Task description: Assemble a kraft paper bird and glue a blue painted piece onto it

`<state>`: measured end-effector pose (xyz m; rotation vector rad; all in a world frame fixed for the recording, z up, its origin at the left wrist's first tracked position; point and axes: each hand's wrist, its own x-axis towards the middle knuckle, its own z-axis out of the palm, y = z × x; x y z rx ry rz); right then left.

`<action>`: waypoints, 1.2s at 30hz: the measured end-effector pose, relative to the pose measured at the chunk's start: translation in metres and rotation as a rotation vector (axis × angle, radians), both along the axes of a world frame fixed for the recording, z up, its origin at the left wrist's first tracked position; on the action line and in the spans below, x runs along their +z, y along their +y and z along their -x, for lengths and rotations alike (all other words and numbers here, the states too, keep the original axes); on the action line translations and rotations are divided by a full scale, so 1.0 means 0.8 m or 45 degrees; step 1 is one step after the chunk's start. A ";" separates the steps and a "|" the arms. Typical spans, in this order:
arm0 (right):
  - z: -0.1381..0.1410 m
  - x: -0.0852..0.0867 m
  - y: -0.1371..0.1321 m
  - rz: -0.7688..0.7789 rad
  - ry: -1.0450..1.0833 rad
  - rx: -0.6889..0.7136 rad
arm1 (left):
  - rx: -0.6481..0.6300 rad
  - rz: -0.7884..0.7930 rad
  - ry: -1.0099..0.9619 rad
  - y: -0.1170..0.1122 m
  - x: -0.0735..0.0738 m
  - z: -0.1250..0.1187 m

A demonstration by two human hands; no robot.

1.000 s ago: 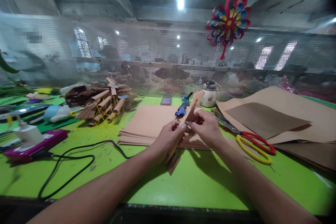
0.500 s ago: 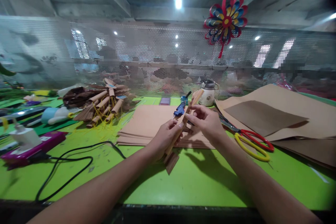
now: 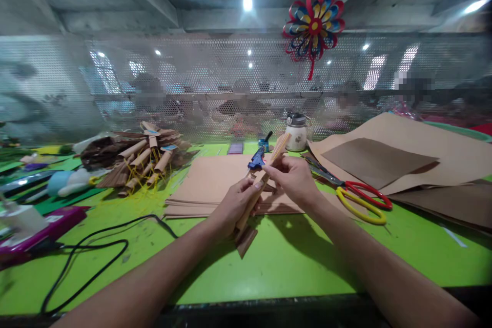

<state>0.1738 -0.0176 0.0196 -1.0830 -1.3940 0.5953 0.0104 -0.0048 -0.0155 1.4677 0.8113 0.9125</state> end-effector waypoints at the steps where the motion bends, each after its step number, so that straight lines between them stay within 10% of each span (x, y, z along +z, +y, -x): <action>1: 0.000 0.000 0.001 -0.005 -0.005 -0.006 | -0.001 -0.006 0.002 0.000 0.000 0.000; 36: -0.003 -0.005 0.001 -0.060 0.126 -0.009 | -0.127 0.157 -0.198 0.006 0.007 0.009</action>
